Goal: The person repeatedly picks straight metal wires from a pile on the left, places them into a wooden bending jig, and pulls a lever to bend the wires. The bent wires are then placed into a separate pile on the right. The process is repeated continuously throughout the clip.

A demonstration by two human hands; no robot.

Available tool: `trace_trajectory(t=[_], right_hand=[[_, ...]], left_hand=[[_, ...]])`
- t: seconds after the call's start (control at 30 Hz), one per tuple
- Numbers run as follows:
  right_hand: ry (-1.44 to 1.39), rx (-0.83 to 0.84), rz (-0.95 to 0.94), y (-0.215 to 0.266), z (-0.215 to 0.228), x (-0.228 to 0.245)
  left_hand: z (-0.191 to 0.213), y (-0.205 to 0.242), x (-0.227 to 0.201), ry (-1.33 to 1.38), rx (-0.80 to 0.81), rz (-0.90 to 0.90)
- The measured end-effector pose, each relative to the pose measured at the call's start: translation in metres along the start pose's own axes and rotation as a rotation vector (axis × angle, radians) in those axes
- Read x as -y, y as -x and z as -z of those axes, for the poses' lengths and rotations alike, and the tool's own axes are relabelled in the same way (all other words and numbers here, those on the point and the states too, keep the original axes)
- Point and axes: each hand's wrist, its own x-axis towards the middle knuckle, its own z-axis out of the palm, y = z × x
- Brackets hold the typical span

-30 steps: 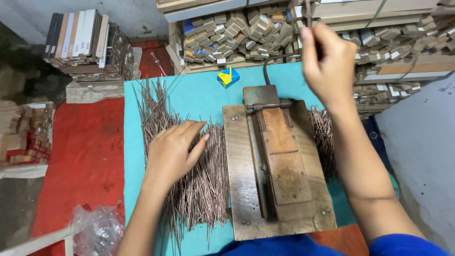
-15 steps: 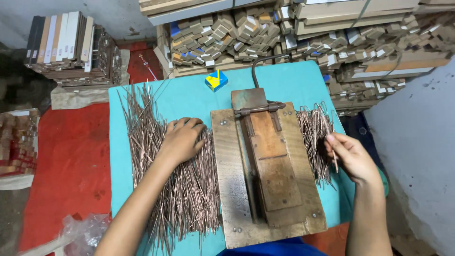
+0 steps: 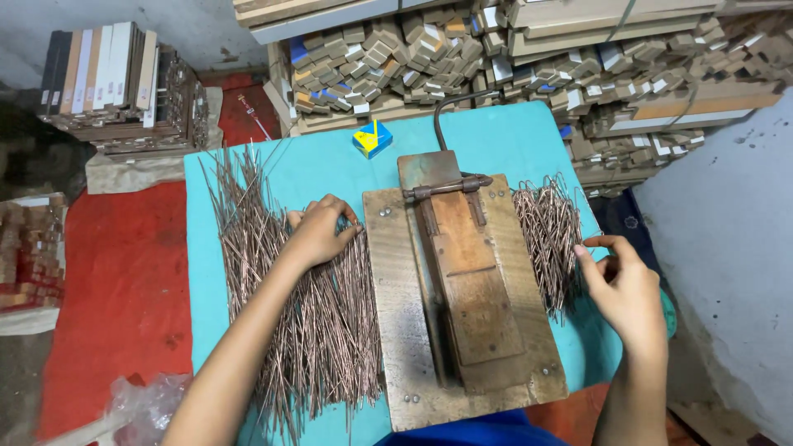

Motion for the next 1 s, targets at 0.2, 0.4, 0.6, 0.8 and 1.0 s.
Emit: trace_trajectory(t=[0.2, 0.4, 0.6, 0.8, 1.0], right_hand=[[-0.135, -0.072, 0.047, 0.006, 0.011, -0.001], [-0.278, -0.062, 0.066, 0.004, 0.017, -0.001], [-0.388, -0.07, 0.132, 0.001, 0.019, -0.004], [-0.452, -0.03, 0.158, 0.002, 0.021, 0.006], [-0.485, -0.002, 0.204, 0.002, 0.023, 0.012]], left_hand=[[0.003, -0.005, 0.005, 0.095, 0.012, 0.044], [0.032, 0.01, 0.0, 0.235, -0.002, 0.074], [0.05, 0.019, 0.01, 0.678, -0.046, -0.031], [0.071, 0.039, 0.001, 0.934, -0.083, 0.06], [0.111, 0.067, -0.02, 0.95, -0.194, 0.048]])
